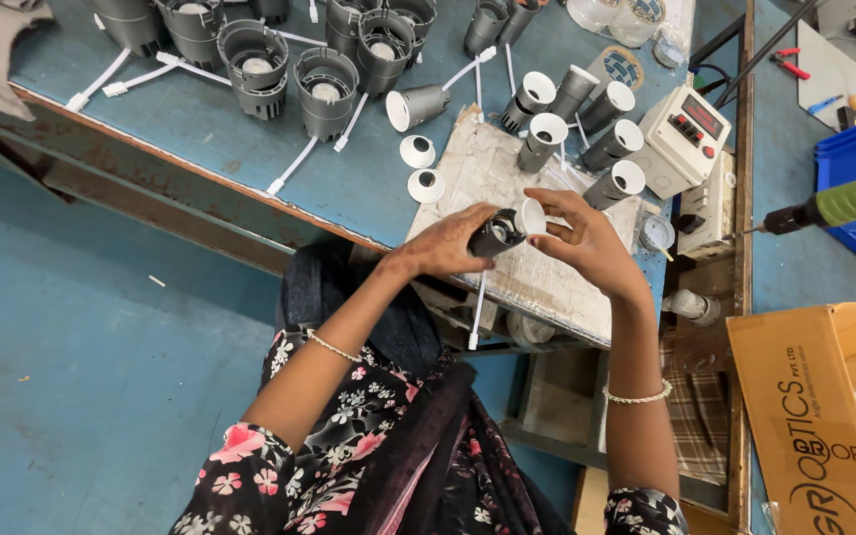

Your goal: The person assembles small light fixtures at a workbench. They unwrap white plastic diffusers from packaging, insert them into grey metal housings, and place the assembled units on the table. The person repeats this process for several units.

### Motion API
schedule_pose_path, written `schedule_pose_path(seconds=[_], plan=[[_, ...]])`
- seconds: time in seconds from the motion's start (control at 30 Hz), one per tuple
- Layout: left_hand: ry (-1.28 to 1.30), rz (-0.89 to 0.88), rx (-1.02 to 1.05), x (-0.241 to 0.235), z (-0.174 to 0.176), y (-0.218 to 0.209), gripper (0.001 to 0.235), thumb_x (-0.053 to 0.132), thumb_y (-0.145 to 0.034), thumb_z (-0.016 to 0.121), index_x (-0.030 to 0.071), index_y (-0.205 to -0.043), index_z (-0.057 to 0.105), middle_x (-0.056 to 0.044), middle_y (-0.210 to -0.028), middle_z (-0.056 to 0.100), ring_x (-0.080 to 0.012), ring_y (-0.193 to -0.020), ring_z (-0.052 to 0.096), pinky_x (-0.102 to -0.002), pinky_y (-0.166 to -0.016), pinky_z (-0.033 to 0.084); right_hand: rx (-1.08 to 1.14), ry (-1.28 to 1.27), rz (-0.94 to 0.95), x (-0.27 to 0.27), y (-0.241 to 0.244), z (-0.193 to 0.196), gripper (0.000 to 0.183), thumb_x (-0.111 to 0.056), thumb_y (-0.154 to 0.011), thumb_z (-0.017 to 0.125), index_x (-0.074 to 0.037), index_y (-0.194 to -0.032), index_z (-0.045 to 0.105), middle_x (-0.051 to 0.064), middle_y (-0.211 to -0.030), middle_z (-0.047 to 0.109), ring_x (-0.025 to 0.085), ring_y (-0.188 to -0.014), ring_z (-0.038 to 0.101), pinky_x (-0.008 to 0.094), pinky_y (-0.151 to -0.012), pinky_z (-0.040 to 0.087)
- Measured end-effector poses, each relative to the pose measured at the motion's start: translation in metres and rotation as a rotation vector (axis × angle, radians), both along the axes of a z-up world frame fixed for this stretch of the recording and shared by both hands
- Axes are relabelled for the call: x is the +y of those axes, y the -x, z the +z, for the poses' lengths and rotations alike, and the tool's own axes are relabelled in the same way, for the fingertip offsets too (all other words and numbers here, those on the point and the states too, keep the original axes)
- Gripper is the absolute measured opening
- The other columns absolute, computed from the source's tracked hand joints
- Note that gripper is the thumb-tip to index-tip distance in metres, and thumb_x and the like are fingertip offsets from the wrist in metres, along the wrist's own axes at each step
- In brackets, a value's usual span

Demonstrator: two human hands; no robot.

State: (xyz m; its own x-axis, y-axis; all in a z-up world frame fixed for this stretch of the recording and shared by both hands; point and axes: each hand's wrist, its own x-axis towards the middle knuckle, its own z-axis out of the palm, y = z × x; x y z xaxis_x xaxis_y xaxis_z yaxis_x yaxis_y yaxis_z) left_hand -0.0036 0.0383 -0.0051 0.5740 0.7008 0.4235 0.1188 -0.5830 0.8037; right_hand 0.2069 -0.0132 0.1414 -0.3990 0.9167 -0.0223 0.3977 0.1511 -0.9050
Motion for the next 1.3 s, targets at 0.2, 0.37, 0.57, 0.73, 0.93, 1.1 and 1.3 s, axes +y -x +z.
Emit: schedule_pose_path(seconds=[0.2,0.37,0.57,0.73,0.93,1.1,1.3], plan=[[0.272,0.043,0.059,-0.005,0.004,0.0,0.075,0.042,-0.072,0.086,0.012,-0.135,0.059,-0.008,-0.132,0.069,-0.023,-0.124,0.067,-0.035,-0.11,0.05,-0.154,-0.041,0.015,-0.002,-0.002,0.006,0.06,-0.009,-0.086,0.076,-0.004,-0.143,0.057,0.01,-0.138,0.058,0.02,-0.127,0.057,0.037,-0.111,0.047],[0.216,0.04,0.02,-0.011,0.016,0.004,0.083,0.041,-0.068,0.089,0.011,-0.137,0.053,-0.01,-0.131,0.064,-0.0272,-0.122,0.061,-0.038,-0.104,0.047,-0.193,-0.032,0.076,-0.001,-0.002,0.011,0.06,-0.014,-0.087,0.077,-0.004,-0.142,0.057,0.011,-0.141,0.058,0.02,-0.13,0.058,0.038,-0.113,0.047],[0.212,0.015,0.092,-0.008,0.018,0.006,0.07,0.044,-0.074,0.084,0.014,-0.133,0.061,-0.005,-0.127,0.069,-0.0242,-0.12,0.066,-0.036,-0.106,0.05,-0.241,-0.063,0.08,-0.003,0.003,0.017,0.059,-0.015,-0.087,0.077,-0.004,-0.142,0.058,0.011,-0.142,0.058,0.021,-0.129,0.058,0.038,-0.112,0.048],[0.239,0.092,0.116,-0.013,0.022,0.004,0.068,0.042,-0.065,0.09,0.011,-0.119,0.062,-0.005,-0.118,0.068,-0.0241,-0.114,0.066,-0.037,-0.1,0.05,-0.329,-0.126,0.12,-0.004,0.011,0.018,0.059,-0.012,-0.085,0.077,-0.006,-0.141,0.06,0.011,-0.141,0.06,0.022,-0.125,0.061,0.038,-0.109,0.052],[0.244,0.083,0.116,-0.016,0.028,0.007,0.07,0.045,-0.061,0.091,0.01,-0.112,0.06,-0.006,-0.112,0.067,-0.0233,-0.108,0.067,-0.037,-0.096,0.052,-0.424,-0.171,0.168,0.0,0.021,0.025,0.057,-0.011,-0.083,0.077,-0.008,-0.138,0.061,0.01,-0.139,0.062,0.022,-0.122,0.064,0.037,-0.104,0.054],[0.274,0.086,0.078,-0.016,0.025,0.006,0.071,0.044,-0.059,0.091,0.011,-0.113,0.059,-0.006,-0.111,0.068,-0.0223,-0.108,0.067,-0.037,-0.096,0.052,-0.516,-0.171,0.214,0.003,0.027,0.031,0.059,-0.011,-0.083,0.078,-0.009,-0.139,0.06,0.01,-0.14,0.063,0.024,-0.119,0.065,0.036,-0.101,0.055],[0.261,0.091,0.084,-0.016,0.024,0.007,0.07,0.044,-0.06,0.092,0.011,-0.113,0.059,-0.006,-0.111,0.068,-0.0229,-0.108,0.067,-0.037,-0.096,0.052,-0.593,-0.142,0.195,0.004,0.034,0.035,0.058,-0.008,-0.082,0.077,-0.009,-0.137,0.061,0.011,-0.138,0.065,0.024,-0.116,0.068,0.036,-0.1,0.056]])
